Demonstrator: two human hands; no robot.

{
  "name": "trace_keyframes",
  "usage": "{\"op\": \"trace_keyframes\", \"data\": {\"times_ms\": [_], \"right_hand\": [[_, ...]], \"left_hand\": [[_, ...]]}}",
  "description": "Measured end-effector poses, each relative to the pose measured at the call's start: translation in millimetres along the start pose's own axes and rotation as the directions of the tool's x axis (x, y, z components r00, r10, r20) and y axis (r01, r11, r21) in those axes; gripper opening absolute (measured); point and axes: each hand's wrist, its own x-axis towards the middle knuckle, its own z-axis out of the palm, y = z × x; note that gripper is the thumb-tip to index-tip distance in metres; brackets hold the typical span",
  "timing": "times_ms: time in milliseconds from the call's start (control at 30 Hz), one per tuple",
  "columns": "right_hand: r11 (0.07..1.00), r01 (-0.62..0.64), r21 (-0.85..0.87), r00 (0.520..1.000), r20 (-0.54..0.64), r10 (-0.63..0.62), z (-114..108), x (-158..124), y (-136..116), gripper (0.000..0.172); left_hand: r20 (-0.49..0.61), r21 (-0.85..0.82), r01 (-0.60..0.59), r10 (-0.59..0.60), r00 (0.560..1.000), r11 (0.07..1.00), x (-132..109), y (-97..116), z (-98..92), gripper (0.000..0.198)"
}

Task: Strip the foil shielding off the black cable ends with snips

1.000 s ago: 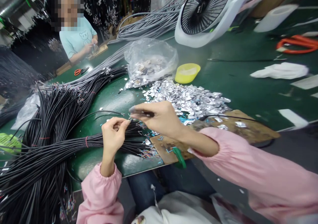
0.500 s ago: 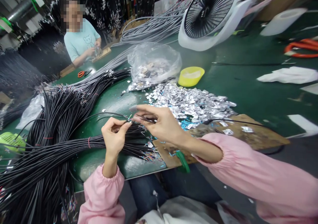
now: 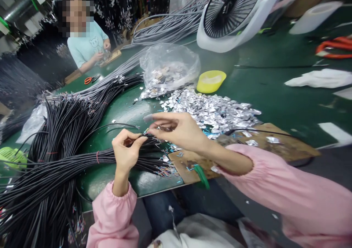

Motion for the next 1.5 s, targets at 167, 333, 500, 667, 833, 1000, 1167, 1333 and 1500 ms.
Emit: {"op": "trace_keyframes", "data": {"times_ms": [167, 333, 500, 667, 833, 1000, 1167, 1333, 1500], "right_hand": [[0.963, -0.212, 0.165, 0.972, 0.135, 0.191, 2, 5, -2, 0.027], [0.988, -0.088, 0.13, 0.996, 0.007, 0.088, 4, -1, -3, 0.032], [0.999, -0.004, 0.05, 1.0, -0.015, 0.005, 3, -3, 1, 0.032], [0.973, 0.194, -0.128, 0.981, 0.0, -0.195, 6, -3, 9, 0.025], [0.937, 0.271, -0.22, 0.962, 0.036, -0.27, 14, -2, 12, 0.029], [0.989, 0.124, -0.086, 0.992, 0.007, -0.124, 18, -2, 14, 0.034], [0.993, 0.096, 0.064, 0.994, -0.059, -0.093, 18, -2, 13, 0.035], [0.993, 0.11, 0.034, 0.989, -0.105, -0.106, 20, -1, 14, 0.028], [0.931, 0.286, -0.226, 0.934, -0.151, -0.324, 22, -4, 17, 0.029]], "left_hand": [[0.08, -0.043, 0.01, -0.006, 0.997, 0.999, 3, 0, -5.6, 0.018], [0.07, -0.07, 0.051, -0.046, 0.996, 0.996, 4, 2, -7.1, 0.023], [0.077, -0.063, 0.065, -0.06, 0.995, 0.996, 4, 3, -6.7, 0.025], [0.127, -0.037, 0.086, -0.081, 0.989, 0.996, 4, 3, -6.0, 0.03], [0.192, -0.008, 0.091, -0.088, 0.977, 0.996, 5, 5, -6.0, 0.042], [0.211, -0.024, 0.126, -0.118, 0.97, 0.992, 6, 5, -7.0, 0.05], [0.216, -0.028, 0.171, -0.161, 0.963, 0.985, 6, 3, -7.9, 0.051], [0.197, -0.027, 0.178, -0.169, 0.966, 0.984, 4, 2, -6.4, 0.048], [0.127, 0.0, 0.142, -0.141, 0.982, 0.99, 3, 0, -2.6, 0.042]]}}
